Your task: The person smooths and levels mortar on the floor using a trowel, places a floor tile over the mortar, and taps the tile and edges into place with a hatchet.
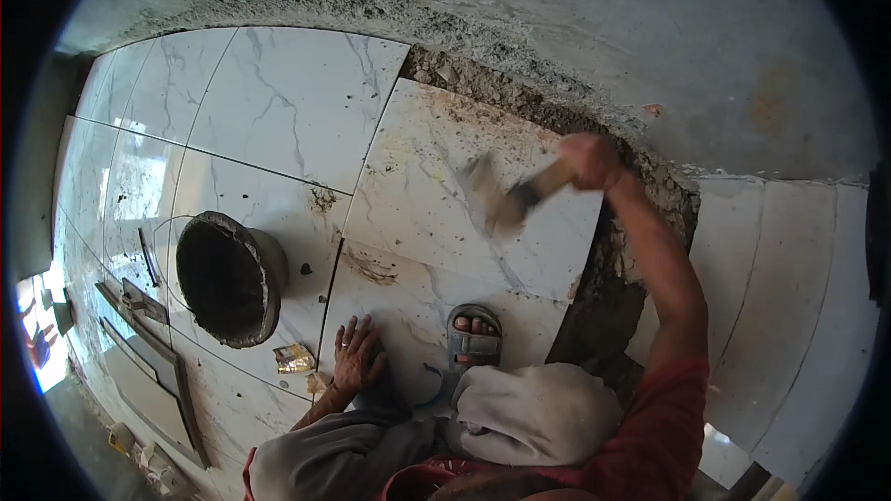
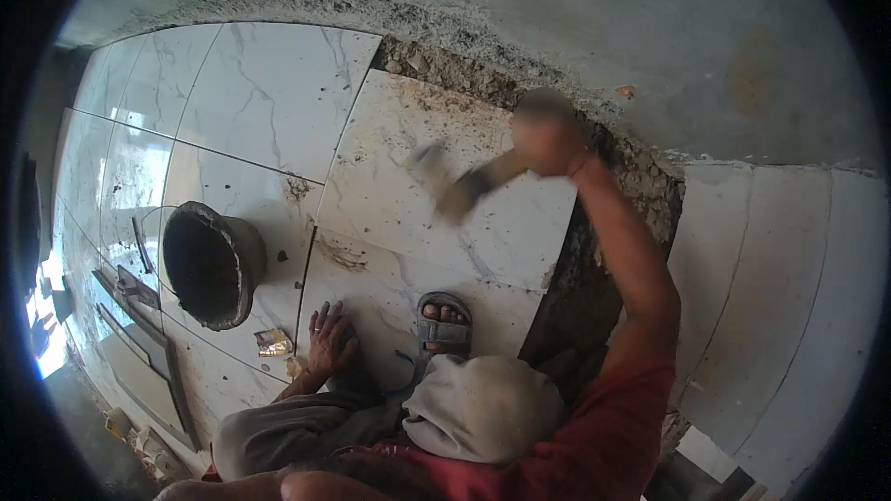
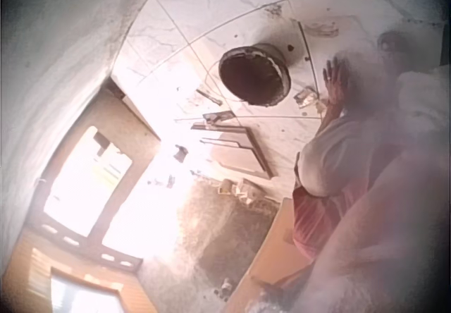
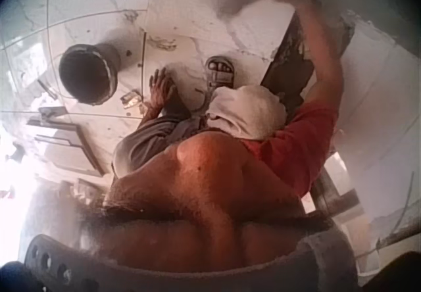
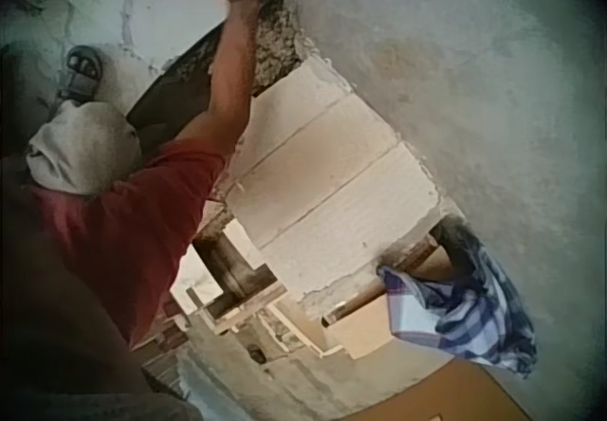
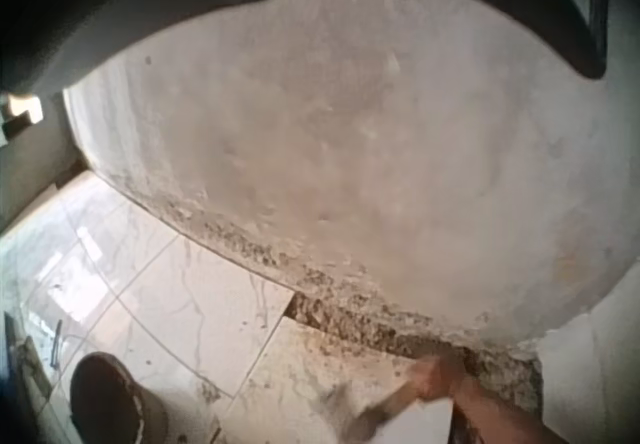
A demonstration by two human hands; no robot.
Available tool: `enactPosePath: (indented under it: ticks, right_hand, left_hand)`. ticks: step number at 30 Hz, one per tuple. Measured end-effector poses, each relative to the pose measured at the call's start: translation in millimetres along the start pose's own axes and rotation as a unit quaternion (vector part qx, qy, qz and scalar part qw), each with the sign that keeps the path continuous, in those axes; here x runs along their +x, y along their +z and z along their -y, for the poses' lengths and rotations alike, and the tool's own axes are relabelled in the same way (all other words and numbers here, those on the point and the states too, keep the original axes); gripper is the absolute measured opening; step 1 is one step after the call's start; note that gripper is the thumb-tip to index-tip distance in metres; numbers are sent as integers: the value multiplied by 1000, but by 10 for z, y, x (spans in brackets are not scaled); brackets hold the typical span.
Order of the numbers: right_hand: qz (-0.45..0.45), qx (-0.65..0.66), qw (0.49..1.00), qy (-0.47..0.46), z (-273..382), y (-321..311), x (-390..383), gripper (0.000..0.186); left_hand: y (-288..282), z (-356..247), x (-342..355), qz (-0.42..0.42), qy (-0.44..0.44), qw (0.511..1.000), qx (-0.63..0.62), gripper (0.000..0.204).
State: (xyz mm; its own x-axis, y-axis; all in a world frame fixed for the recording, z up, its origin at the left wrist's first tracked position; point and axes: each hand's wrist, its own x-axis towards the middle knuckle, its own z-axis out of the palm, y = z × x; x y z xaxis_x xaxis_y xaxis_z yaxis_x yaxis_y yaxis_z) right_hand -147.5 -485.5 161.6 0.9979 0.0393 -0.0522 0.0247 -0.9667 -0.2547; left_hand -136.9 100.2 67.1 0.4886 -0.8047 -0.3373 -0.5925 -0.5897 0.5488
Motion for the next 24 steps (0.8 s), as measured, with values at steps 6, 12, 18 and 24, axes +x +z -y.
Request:
enactPosePath:
  ticks: [6,12,18,24]
  right_hand:
    - [139,-109,950,258,-364,144,36,20]
    - [-57,-2,984,-170,-137,182,222,29]
    - [172,-117,914,349,-355,80,123,33]
    - [87,-36,995,-14,-180,30,207,29]
  left_hand:
    - [54,15,34,-9,-8,1000,-4,64]
    - [32,-1,48,-11,5,1000,13,66]
    - [107,8,19,-13,-5,1000,-9,59]
    - [15,-9,17,-5,1,1000,-4,59]
